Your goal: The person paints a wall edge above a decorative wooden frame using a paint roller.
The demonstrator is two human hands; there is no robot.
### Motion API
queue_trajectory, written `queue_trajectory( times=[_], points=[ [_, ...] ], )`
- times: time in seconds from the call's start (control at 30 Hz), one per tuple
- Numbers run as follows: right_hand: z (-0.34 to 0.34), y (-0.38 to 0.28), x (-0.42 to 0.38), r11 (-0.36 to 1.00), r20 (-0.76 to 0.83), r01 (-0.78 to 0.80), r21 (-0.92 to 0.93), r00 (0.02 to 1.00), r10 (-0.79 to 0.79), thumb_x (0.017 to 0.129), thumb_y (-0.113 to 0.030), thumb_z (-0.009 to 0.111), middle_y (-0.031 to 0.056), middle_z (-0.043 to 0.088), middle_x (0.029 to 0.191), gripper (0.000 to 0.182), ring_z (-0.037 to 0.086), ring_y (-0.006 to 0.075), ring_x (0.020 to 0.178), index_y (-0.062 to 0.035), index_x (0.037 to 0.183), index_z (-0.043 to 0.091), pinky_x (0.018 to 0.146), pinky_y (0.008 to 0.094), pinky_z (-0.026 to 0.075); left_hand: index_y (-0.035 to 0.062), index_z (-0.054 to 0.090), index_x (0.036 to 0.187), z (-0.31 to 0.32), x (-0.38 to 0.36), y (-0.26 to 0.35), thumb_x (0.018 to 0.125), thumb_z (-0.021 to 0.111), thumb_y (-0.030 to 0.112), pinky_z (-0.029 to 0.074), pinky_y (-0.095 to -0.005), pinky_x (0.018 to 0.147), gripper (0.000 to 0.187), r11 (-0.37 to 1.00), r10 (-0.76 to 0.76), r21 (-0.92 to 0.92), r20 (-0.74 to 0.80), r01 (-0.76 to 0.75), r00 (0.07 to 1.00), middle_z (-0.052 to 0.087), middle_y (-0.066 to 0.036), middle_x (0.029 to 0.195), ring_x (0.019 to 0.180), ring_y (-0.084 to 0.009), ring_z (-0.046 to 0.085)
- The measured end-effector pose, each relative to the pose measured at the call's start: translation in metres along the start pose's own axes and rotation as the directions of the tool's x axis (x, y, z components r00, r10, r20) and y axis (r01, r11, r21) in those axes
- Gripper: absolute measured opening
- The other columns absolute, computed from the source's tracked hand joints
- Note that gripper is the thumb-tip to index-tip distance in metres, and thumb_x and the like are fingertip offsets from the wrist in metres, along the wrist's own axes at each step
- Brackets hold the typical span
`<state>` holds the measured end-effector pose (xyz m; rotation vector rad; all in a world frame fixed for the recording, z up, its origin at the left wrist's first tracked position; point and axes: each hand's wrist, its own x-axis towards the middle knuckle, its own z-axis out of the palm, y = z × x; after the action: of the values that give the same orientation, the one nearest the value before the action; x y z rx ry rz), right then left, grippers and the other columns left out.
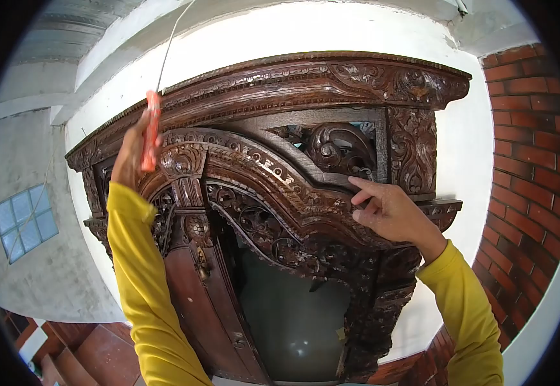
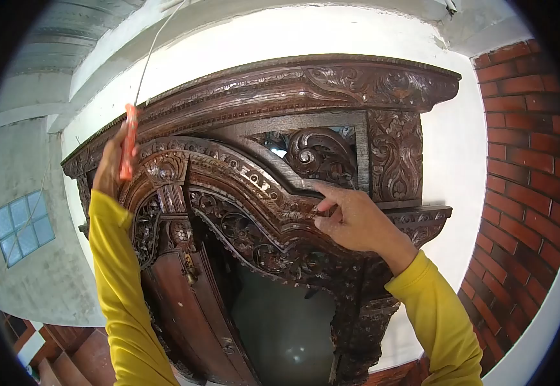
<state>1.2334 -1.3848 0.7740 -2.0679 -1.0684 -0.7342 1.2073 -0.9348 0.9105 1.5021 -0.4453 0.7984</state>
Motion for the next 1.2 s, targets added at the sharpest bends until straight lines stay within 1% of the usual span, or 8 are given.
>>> queue_trajectory(
  times=[0.03, 0.13, 0.2, 0.4, 0.47, 0.67, 1.07, 1.2],
  points=[
    [-0.001, 0.001, 0.003, 1.0, -0.001, -0.011, -0.014, 1.0, 0.011, 0.081, -0.011, 0.069, 0.0138, 0.066, 0.096, 0.063, 0.062, 0.0154, 0.069, 0.0012, 0.138, 0.045, 0.068, 0.0287, 0.052, 0.0082, 0.051, 0.094, 0.005, 0.011, 0.011, 0.099, 0.042, 0.048, 0.037, -0.0217, 0.028, 0.041, 0.999, 0.039, 0.01, 0.028, -0.039, 0.999, 0.049, 0.0, 0.055, 0.035, -0.0089, 0.042],
    [0.0, 0.002, 0.01, 0.998, 0.014, -0.037, -0.041, 0.999, 0.038, 0.084, -0.006, 0.068, 0.0088, 0.062, 0.101, 0.063, 0.056, 0.0074, 0.072, -0.0016, 0.141, 0.042, 0.065, 0.0228, 0.048, 0.0072, 0.05, 0.094, 0.011, 0.069, 0.043, 0.1, 0.039, 0.048, 0.038, -0.0223, 0.031, 0.043, 0.993, 0.021, 0.117, -0.103, -0.009, 0.994, 0.05, 0.0, 0.06, 0.038, -0.009, 0.044],
    [0.002, 0.003, 0.01, 0.999, 0.019, -0.037, -0.024, 0.999, 0.037, 0.084, -0.006, 0.067, 0.0086, 0.062, 0.101, 0.063, 0.056, 0.0071, 0.071, -0.0017, 0.141, 0.042, 0.065, 0.0225, 0.048, 0.0067, 0.051, 0.092, 0.024, 0.081, 0.057, 0.1, 0.039, 0.05, 0.039, -0.0228, 0.032, 0.045, 0.98, 0.038, 0.198, -0.177, -0.002, 0.983, 0.051, 0.0, 0.061, 0.039, -0.0092, 0.044],
    [0.009, 0.013, -0.013, 0.995, 0.031, -0.067, 0.077, 0.997, 0.064, 0.082, -0.01, 0.069, 0.012, 0.064, 0.098, 0.065, 0.059, 0.011, 0.07, 0.0007, 0.14, 0.042, 0.067, 0.0257, 0.05, 0.0064, 0.05, 0.087, 0.023, 0.046, 0.02, 0.099, 0.034, 0.055, 0.041, -0.0296, 0.036, 0.052, 0.975, 0.044, 0.22, -0.163, -0.007, 0.986, 0.047, -0.001, 0.059, 0.043, -0.0119, 0.047],
    [0.009, 0.018, -0.022, 0.992, 0.021, -0.077, 0.098, 0.997, 0.076, 0.081, -0.013, 0.07, 0.0134, 0.065, 0.097, 0.066, 0.061, 0.0131, 0.068, 0.0021, 0.139, 0.043, 0.068, 0.0276, 0.051, 0.005, 0.05, 0.088, 0.014, 0.022, -0.015, 0.099, 0.032, 0.056, 0.04, -0.0299, 0.034, 0.055, 0.929, 0.106, 0.368, -0.144, -0.046, 0.984, 0.046, -0.002, 0.059, 0.041, -0.0125, 0.046],
    [0.004, 0.034, -0.037, 0.99, 0.005, -0.129, 0.062, 0.992, 0.129, 0.081, -0.013, 0.07, 0.0127, 0.065, 0.097, 0.067, 0.059, 0.0125, 0.068, 0.0, 0.14, 0.042, 0.068, 0.0267, 0.051, 0.0025, 0.049, 0.088, 0.004, -0.017, -0.051, 0.1, 0.029, 0.053, 0.039, -0.0294, 0.032, 0.056, 0.963, 0.134, 0.257, -0.188, -0.083, 0.973, 0.047, -0.004, 0.06, 0.039, -0.0134, 0.045],
    [-0.012, 0.038, -0.047, 0.973, -0.038, -0.212, 0.091, 0.976, 0.216, 0.082, -0.01, 0.069, 0.0105, 0.064, 0.094, 0.066, 0.058, 0.0109, 0.069, -0.0032, 0.141, 0.042, 0.067, 0.0254, 0.05, 0.0053, 0.047, 0.091, -0.014, 0.062, 0.016, 0.099, 0.03, 0.056, 0.038, -0.0294, 0.039, 0.054, 0.959, 0.043, 0.282, -0.219, 0.022, 0.975, 0.045, -0.003, 0.067, 0.045, -0.0128, 0.042],
    [-0.011, 0.037, -0.056, 0.969, -0.024, -0.223, 0.107, 0.974, 0.226, 0.082, -0.008, 0.069, 0.0112, 0.064, 0.095, 0.066, 0.06, 0.0112, 0.071, -0.0036, 0.141, 0.043, 0.067, 0.0256, 0.05, 0.0045, 0.05, 0.089, -0.004, 0.04, -0.028, 0.099, 0.029, 0.056, 0.038, -0.0297, 0.038, 0.057, 0.94, 0.088, 0.34, -0.23, -0.004, 0.969, 0.047, -0.004, 0.063, 0.044, -0.0134, 0.043]
  ],
)
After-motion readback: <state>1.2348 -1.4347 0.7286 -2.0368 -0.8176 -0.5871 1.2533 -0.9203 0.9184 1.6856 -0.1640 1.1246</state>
